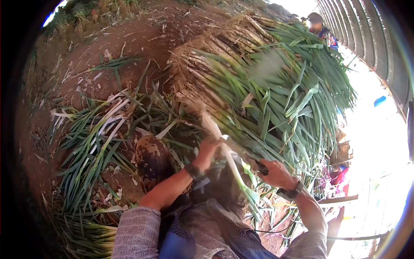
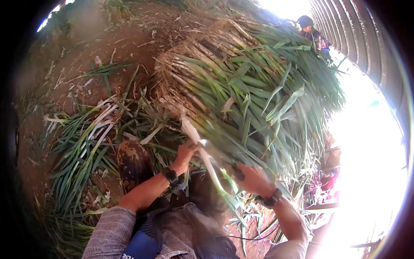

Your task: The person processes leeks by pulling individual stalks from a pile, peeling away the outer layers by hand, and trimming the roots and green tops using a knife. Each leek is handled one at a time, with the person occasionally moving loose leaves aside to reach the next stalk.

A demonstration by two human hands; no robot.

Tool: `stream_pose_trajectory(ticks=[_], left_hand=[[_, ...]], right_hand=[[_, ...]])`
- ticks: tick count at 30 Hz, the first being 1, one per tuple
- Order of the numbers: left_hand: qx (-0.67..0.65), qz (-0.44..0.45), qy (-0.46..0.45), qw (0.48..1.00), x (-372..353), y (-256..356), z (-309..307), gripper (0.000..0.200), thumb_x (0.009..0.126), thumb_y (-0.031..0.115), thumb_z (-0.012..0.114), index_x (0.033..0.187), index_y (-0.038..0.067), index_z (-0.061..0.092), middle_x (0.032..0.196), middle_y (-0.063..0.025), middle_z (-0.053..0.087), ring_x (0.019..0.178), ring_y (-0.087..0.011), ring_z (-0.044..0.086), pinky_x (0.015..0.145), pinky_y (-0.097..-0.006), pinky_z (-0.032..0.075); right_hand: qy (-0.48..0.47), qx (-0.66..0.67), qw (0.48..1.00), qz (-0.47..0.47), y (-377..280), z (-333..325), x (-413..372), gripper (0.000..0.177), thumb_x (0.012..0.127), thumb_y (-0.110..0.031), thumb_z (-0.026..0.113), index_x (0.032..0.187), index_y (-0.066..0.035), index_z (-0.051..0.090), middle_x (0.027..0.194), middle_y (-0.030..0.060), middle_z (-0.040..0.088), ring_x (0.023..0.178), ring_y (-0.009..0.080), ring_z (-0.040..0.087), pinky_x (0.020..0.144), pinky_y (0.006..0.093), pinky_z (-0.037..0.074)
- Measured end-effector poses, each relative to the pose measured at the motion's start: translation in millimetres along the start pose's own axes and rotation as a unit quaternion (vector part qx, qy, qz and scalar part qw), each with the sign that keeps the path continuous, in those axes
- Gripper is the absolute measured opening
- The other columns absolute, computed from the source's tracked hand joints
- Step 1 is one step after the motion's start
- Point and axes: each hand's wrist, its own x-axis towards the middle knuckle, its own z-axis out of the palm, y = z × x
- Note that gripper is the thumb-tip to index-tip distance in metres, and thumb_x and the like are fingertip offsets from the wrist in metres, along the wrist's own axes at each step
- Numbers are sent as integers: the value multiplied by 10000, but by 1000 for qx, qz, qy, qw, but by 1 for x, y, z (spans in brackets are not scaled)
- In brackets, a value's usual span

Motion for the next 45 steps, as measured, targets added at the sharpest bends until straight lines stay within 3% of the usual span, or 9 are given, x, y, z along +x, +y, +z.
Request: stream_pose_trajectory(ticks=[4,8,13,18,20,34,40,43,45], left_hand=[[-69,-73,38,994,13,10,-11,305,935,363,655,1037,77,644,885,-36,696,752,-174,695,601,-308,576],[-45,1,49,998,42,11,-33,308,944,398,634,980,92,632,846,-45,694,676,-176,690,528,-321,569],[-58,25,30,998,31,33,-18,264,935,294,671,1030,49,654,849,-57,693,677,-160,684,508,-301,555],[128,-15,-10,992,6,40,-1,231,861,173,739,1026,15,706,894,-49,695,718,-114,654,581,-263,510],[109,-7,-30,994,-2,27,7,223,871,151,726,1031,-3,703,881,-63,704,639,-108,657,483,-244,495],[44,-3,-18,999,-2,4,4,233,916,162,679,1086,4,661,955,-74,687,768,-151,687,625,-286,580],[15,-64,-38,997,-5,24,2,330,966,298,639,1150,24,652,1016,-57,690,849,-137,667,728,-304,564],[85,-33,-25,995,-4,7,3,364,974,331,628,1153,15,657,1006,-47,687,851,-128,661,741,-308,556],[134,-6,-19,991,-1,-4,0,377,976,342,627,1148,8,661,999,-39,687,849,-122,658,744,-306,553]], right_hand=[[1,34,999,28,9,12,-16,314,799,-214,702,1063,-54,645,769,203,658,752,414,639,679,482,498],[5,37,999,4,24,31,-31,299,797,-213,705,1042,-53,645,757,206,651,746,416,639,673,482,497],[26,58,998,23,31,40,-32,270,806,-209,675,1036,-71,642,794,199,660,758,414,644,673,496,496],[127,79,989,-20,10,27,-19,258,814,-200,697,1026,-66,638,778,201,647,725,417,630,650,484,490],[142,70,987,-38,9,28,-10,287,820,-211,694,1060,-67,629,812,203,660,735,419,633,649,490,492],[66,47,996,-24,9,28,-1,301,807,-207,687,1062,-57,638,764,206,654,742,420,640,655,500,490],[78,195,978,3,14,68,-8,312,809,-218,743,1029,-30,626,671,111,584,613,244,606,589,394,481],[1,447,890,88,1,95,3,427,870,-319,716,1131,4,613,805,79,627,685,165,595,647,365,501],[9,410,909,77,-12,102,12,429,871,-315,718,1141,0,611,821,83,631,691,156,598,630,345,500]])
